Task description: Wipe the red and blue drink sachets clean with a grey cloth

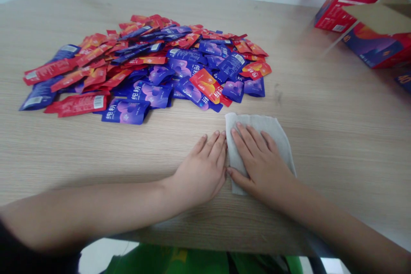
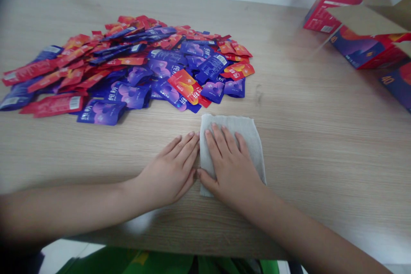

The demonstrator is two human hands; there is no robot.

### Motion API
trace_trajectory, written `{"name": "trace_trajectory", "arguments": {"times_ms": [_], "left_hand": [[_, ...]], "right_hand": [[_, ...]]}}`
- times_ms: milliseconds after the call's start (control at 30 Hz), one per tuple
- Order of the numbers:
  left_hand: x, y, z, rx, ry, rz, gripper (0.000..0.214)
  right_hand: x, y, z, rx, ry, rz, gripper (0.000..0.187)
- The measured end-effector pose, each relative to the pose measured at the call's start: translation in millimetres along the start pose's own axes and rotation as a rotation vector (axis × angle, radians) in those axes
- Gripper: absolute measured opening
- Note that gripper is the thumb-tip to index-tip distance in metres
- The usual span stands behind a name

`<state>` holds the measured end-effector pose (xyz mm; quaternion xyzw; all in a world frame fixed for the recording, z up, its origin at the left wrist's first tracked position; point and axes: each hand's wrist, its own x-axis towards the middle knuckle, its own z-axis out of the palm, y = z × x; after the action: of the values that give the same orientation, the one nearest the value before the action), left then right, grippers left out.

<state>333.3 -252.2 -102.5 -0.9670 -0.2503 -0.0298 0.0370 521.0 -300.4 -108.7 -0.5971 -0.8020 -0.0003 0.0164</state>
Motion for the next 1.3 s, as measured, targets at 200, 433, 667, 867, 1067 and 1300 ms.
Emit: {"name": "trace_trajectory", "arguments": {"times_ms": [200,433,667,867,1067,1300], "left_hand": [[0,-1,1.4,-0.019,-0.025,-0.005,0.056],[0,-1,1.9,-0.027,-0.001,0.004,0.056],[0,-2,1.9,-0.038,0.016,0.0,0.055],[-1,-1,2.1,-0.044,-0.008,-0.003,0.056],[-1,-2,2.8,-0.066,-0.015,-0.016,0.055],[0,-2,2.8,-0.073,-0.007,-0.014,0.053]], "right_hand": [[-9,6,2,-0.016,-0.02,0.102,0.079],[-13,17,-1,-0.01,-0.021,0.109,0.078],[0,23,0,0.023,0.017,0.071,0.076],[8,18,-1,0.037,0.034,0.013,0.074],[12,13,-3,0.062,0.045,-0.043,0.072],[13,12,-3,0.085,0.057,-0.077,0.072]]}}
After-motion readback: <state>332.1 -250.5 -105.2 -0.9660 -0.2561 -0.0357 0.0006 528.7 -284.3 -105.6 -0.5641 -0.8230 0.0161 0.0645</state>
